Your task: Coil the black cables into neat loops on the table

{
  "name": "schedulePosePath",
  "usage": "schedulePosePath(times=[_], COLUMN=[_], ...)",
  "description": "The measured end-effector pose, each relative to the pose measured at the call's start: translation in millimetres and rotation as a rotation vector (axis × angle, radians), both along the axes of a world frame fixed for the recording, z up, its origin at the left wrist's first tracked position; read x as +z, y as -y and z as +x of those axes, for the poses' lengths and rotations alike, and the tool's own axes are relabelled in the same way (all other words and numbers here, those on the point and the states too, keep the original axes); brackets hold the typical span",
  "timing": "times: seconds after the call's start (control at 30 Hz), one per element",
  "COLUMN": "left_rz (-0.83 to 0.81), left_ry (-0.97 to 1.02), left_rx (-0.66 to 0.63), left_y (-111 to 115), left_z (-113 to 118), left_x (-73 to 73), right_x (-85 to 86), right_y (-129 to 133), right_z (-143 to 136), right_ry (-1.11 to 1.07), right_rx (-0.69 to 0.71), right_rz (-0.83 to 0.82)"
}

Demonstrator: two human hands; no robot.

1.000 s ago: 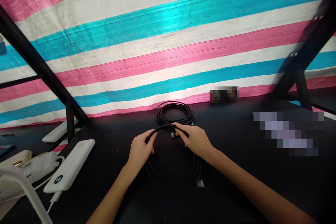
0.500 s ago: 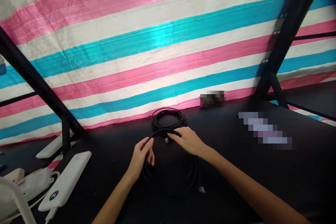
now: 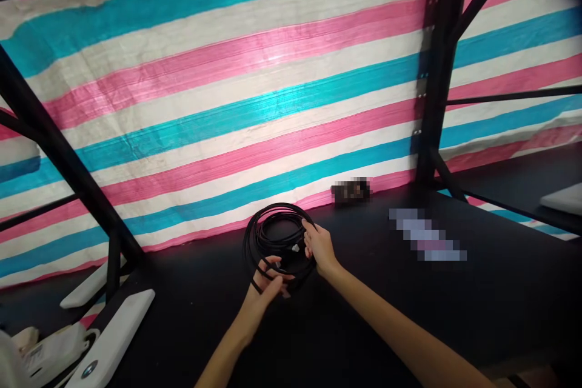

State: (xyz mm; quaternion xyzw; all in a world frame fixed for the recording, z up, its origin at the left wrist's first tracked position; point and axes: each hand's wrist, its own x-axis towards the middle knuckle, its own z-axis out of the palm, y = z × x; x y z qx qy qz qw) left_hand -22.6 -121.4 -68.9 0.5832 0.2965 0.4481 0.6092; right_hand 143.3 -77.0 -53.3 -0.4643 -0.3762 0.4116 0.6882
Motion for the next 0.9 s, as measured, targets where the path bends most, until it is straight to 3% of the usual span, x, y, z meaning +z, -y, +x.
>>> schedulePosePath(times=[0.13, 0.3, 0.37, 0.47, 0.57, 0.7, 0.9], left_rz=[0.099, 0.043, 0.043, 0.006, -0.107, -0.142, 0.286], left_ry=[-0.022, 0.067, 0.108, 0.091, 0.031, -0.102, -0.621], left_rx=[0.263, 0.599, 0.650, 0.615, 0.584, 0.666, 0.797], left_y=[9, 2, -3, -8, -8, 1, 13], left_z=[25, 39, 40, 38, 32, 13, -27], left_x=[7.4, 23.6, 29.3, 32.5, 27.8, 11.5, -17.0], right_x=[-3.1, -9.4, -13.0, -15.8, -11.9, -1.3, 2.2], right_y=[0, -3, -2, 1, 4, 3, 3], right_z=[-3, -5, -5, -6, -6, -5, -4], right_ry=[-0.015, 0.122, 0.179, 0.223, 0.220, 0.199, 0.264], right_rx=[-0.023, 0.140, 0.213, 0.296, 0.332, 0.334, 0.320], right_rz=[-0.013, -0.080, -0.126, -0.185, -0.174, -0.082, 0.025])
